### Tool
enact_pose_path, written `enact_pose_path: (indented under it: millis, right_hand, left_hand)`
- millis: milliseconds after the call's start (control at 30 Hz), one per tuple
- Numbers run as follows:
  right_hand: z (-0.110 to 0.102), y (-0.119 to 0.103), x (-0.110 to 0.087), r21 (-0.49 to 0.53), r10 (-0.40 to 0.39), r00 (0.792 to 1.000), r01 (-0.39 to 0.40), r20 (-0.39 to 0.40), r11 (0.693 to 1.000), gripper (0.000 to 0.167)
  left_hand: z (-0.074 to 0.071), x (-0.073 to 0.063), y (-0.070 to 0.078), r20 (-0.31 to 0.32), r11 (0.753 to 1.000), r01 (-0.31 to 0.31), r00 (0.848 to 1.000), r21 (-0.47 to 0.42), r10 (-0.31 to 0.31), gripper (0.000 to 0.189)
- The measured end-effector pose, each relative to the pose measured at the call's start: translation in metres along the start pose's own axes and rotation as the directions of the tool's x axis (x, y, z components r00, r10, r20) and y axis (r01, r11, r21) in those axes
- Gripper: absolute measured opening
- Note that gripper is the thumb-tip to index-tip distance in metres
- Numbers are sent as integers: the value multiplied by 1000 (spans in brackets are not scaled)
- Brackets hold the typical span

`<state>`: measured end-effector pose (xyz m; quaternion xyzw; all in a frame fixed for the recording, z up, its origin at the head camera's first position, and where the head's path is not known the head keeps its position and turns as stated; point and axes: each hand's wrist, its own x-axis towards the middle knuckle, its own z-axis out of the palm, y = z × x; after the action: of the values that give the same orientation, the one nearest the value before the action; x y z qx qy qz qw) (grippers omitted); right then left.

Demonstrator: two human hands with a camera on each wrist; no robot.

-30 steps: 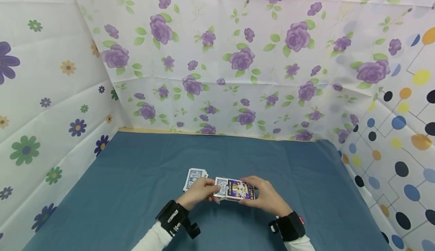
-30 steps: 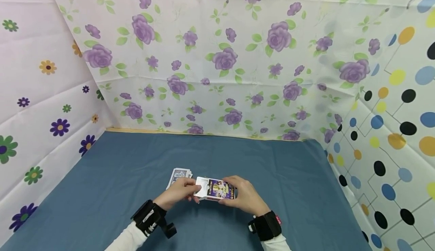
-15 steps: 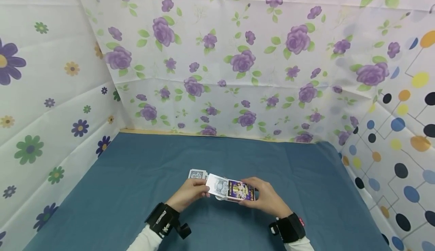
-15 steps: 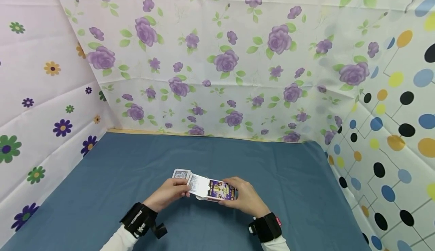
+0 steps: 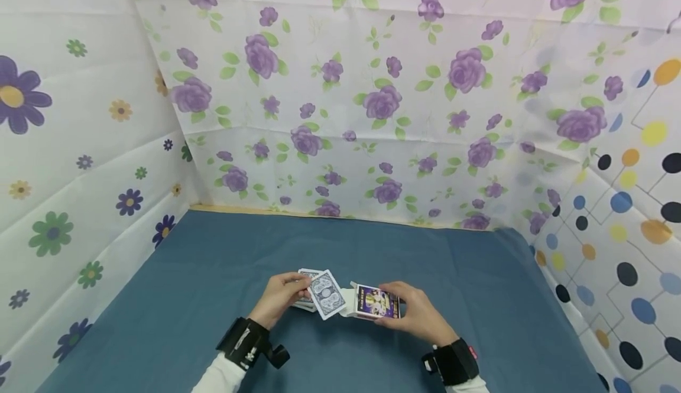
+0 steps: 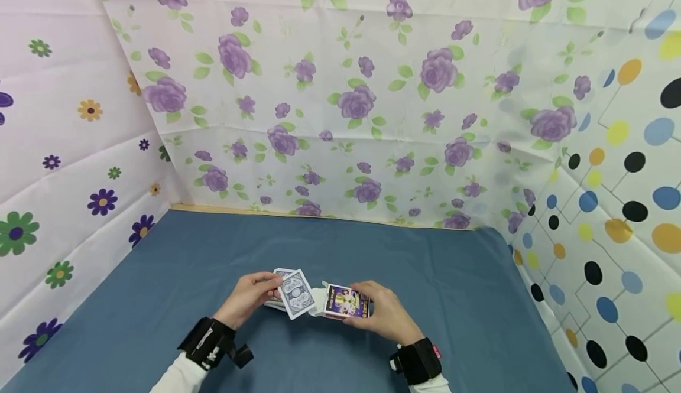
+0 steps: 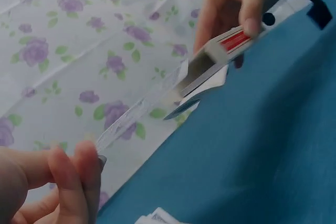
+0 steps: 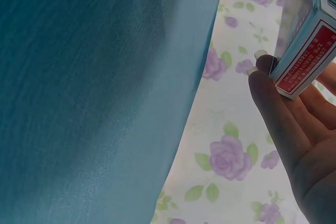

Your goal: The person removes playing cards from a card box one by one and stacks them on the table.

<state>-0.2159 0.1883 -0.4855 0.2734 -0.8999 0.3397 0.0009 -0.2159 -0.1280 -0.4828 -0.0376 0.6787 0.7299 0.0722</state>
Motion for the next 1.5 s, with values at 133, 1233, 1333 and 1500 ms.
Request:
enact_pose_path:
  millis: [133,1233,1333,1500]
  right_hand:
    - [1,2,-1,2,1,1000,-1,8,1000,72]
    - [2,11,-3,9,39,999,-39,31,999,69]
    - [4,12,-3,2,37,999,-37,33,999,69]
    - [6,12,1,-7,19,1000,-19,19,1000,70]
  left_hand:
    - [-8,13,-5,-61,1000,9,998,-6,-9,35]
    - [-36,88,-34,-200,957,-4,978,290,64,17]
    - [-34,87,-35,-210,941,-24,972,339,101,16]
    - [-32,87,-38,-222,926,-38,966,375,130,13]
